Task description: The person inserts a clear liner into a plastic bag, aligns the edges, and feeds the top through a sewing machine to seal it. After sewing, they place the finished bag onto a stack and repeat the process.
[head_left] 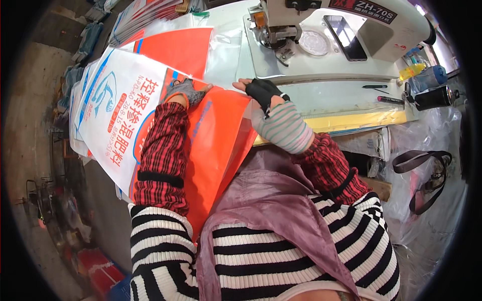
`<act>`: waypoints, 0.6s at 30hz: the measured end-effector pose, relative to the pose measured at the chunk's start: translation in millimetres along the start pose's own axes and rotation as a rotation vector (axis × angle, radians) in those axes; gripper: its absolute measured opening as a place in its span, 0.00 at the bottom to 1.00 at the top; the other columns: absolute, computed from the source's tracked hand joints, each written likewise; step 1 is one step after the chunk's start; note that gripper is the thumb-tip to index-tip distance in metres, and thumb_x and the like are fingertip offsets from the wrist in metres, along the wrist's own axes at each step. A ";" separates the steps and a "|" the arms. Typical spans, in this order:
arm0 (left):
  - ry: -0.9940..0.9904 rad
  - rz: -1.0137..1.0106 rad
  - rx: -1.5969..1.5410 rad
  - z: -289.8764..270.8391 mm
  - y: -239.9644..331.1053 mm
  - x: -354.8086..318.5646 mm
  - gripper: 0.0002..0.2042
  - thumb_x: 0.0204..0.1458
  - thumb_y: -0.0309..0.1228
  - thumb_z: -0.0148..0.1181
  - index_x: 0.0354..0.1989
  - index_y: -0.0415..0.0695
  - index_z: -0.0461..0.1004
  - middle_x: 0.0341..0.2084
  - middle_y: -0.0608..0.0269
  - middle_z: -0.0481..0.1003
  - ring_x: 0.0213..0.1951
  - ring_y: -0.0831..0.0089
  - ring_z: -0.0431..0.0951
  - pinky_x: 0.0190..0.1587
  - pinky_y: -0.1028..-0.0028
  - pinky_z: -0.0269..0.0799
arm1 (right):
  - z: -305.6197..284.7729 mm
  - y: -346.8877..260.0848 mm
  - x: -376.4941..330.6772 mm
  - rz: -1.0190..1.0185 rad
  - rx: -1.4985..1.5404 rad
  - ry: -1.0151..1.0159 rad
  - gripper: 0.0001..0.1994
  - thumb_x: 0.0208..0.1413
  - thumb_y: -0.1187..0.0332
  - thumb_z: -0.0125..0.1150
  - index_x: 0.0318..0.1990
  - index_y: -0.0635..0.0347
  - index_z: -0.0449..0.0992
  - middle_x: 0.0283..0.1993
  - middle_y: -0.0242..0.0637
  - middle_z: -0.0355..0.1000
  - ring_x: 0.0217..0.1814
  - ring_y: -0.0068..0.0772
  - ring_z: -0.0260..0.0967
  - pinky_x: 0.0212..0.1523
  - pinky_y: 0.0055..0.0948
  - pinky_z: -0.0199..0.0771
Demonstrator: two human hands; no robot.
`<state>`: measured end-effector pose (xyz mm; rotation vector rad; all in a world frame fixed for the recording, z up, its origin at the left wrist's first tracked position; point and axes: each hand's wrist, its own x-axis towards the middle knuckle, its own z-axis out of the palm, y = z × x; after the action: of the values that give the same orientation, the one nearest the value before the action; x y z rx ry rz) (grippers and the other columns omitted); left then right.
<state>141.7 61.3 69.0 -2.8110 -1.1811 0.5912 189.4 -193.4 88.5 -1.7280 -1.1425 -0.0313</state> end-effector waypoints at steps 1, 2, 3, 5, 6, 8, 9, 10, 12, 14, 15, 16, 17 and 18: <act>-0.011 -0.005 0.003 -0.3 -0.3 -1.9 0.42 0.43 0.68 0.42 0.55 0.41 0.63 0.56 0.41 0.59 0.60 0.49 0.56 0.60 0.57 0.53 | 2.6 1.9 -0.2 0.007 0.008 -0.007 0.19 0.47 0.78 0.47 0.49 0.55 0.71 0.50 0.44 0.67 0.53 0.44 0.64 0.48 0.34 0.68; -0.032 0.036 0.023 -0.4 -0.4 0.1 0.43 0.43 0.68 0.41 0.56 0.41 0.62 0.57 0.44 0.58 0.60 0.50 0.55 0.61 0.58 0.51 | 5.4 6.8 2.1 -0.063 -0.107 -0.022 0.19 0.46 0.74 0.50 0.49 0.54 0.70 0.49 0.42 0.68 0.50 0.43 0.65 0.47 0.33 0.68; -0.053 0.078 0.042 0.5 -0.3 4.1 0.44 0.43 0.69 0.41 0.57 0.40 0.61 0.58 0.47 0.58 0.60 0.50 0.55 0.61 0.59 0.50 | 7.9 12.8 3.4 -0.133 -0.221 -0.037 0.20 0.45 0.70 0.53 0.50 0.53 0.69 0.48 0.41 0.68 0.46 0.42 0.66 0.45 0.32 0.69; -0.076 0.038 0.082 13.0 -6.6 13.7 0.45 0.43 0.69 0.40 0.59 0.40 0.58 0.60 0.50 0.56 0.61 0.51 0.53 0.62 0.61 0.48 | 18.4 24.5 -0.5 -0.080 -0.262 -0.113 0.19 0.42 0.71 0.57 0.46 0.51 0.72 0.45 0.39 0.70 0.43 0.40 0.68 0.41 0.31 0.70; -0.027 0.035 0.053 21.1 -11.2 15.8 0.45 0.43 0.69 0.40 0.59 0.40 0.58 0.60 0.50 0.56 0.62 0.51 0.52 0.62 0.62 0.48 | 17.9 28.6 -3.4 -0.108 -0.132 -0.067 0.17 0.41 0.72 0.59 0.42 0.50 0.74 0.41 0.38 0.71 0.40 0.39 0.68 0.39 0.31 0.70; 0.029 0.010 0.017 27.8 -12.6 21.4 0.45 0.42 0.68 0.41 0.62 0.44 0.55 0.62 0.51 0.52 0.64 0.53 0.48 0.63 0.60 0.46 | 20.6 38.3 -17.1 -0.126 -0.018 0.046 0.10 0.37 0.73 0.62 0.32 0.52 0.77 0.33 0.35 0.73 0.37 0.38 0.68 0.36 0.34 0.70; 0.027 0.005 0.016 31.1 -14.1 19.4 0.45 0.42 0.68 0.41 0.62 0.44 0.55 0.62 0.51 0.52 0.64 0.53 0.48 0.63 0.60 0.46 | 19.1 45.8 -26.3 -0.237 -0.134 0.031 0.08 0.39 0.72 0.60 0.31 0.52 0.77 0.32 0.34 0.72 0.37 0.37 0.68 0.37 0.35 0.70; 0.022 -0.023 0.030 25.7 -5.0 14.2 0.47 0.39 0.69 0.44 0.63 0.46 0.52 0.63 0.51 0.51 0.64 0.54 0.47 0.61 0.52 0.46 | 18.2 57.7 -39.8 -0.191 -0.208 -0.068 0.11 0.37 0.76 0.59 0.32 0.53 0.77 0.33 0.35 0.73 0.38 0.38 0.68 0.38 0.35 0.70; 0.043 -0.101 0.025 16.7 7.8 -2.8 0.47 0.38 0.68 0.47 0.64 0.50 0.50 0.64 0.53 0.48 0.65 0.57 0.45 0.58 0.41 0.45 | 18.4 60.3 -52.0 -0.172 -0.295 -0.192 0.15 0.35 0.80 0.56 0.35 0.56 0.78 0.35 0.36 0.72 0.41 0.40 0.67 0.40 0.36 0.69; 0.093 -0.057 0.013 24.8 -8.8 -8.8 0.46 0.38 0.68 0.47 0.63 0.49 0.52 0.64 0.53 0.49 0.66 0.59 0.45 0.58 0.41 0.45 | 22.4 54.7 -59.2 -0.194 -0.316 -0.157 0.13 0.39 0.77 0.55 0.36 0.56 0.77 0.37 0.36 0.72 0.42 0.42 0.67 0.41 0.36 0.69; 0.141 -0.008 0.000 31.3 -22.8 -11.1 0.45 0.39 0.67 0.48 0.62 0.49 0.54 0.64 0.54 0.49 0.66 0.60 0.46 0.58 0.42 0.45 | 26.0 54.7 -62.4 -0.214 -0.340 -0.122 0.12 0.43 0.74 0.54 0.37 0.55 0.76 0.39 0.37 0.72 0.43 0.43 0.67 0.41 0.37 0.68; 0.237 0.089 -0.026 41.5 -39.3 -15.8 0.40 0.42 0.62 0.50 0.59 0.46 0.60 0.61 0.51 0.54 0.64 0.60 0.50 0.60 0.49 0.47 | 28.6 63.0 -68.3 -0.220 -0.333 -0.138 0.11 0.44 0.73 0.53 0.37 0.57 0.75 0.43 0.39 0.70 0.46 0.44 0.66 0.44 0.38 0.67; 0.306 0.106 -0.159 53.9 -61.4 -25.8 0.37 0.43 0.60 0.51 0.57 0.45 0.61 0.59 0.49 0.57 0.62 0.58 0.53 0.60 0.54 0.49 | 26.8 62.5 -69.6 -0.224 -0.331 -0.139 0.11 0.44 0.73 0.53 0.37 0.57 0.75 0.43 0.39 0.70 0.46 0.44 0.66 0.44 0.38 0.67; 0.376 0.124 -0.294 66.9 -83.6 -40.1 0.35 0.45 0.57 0.52 0.56 0.44 0.63 0.57 0.48 0.60 0.61 0.56 0.56 0.60 0.59 0.51 | 24.4 61.3 -71.1 -0.181 -0.291 -0.098 0.11 0.44 0.70 0.55 0.37 0.58 0.75 0.44 0.41 0.70 0.47 0.44 0.65 0.45 0.38 0.66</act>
<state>35.1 85.3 35.0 -3.0586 -1.0996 -0.1240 181.6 -224.5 -3.0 -1.8896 -1.4204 -0.2364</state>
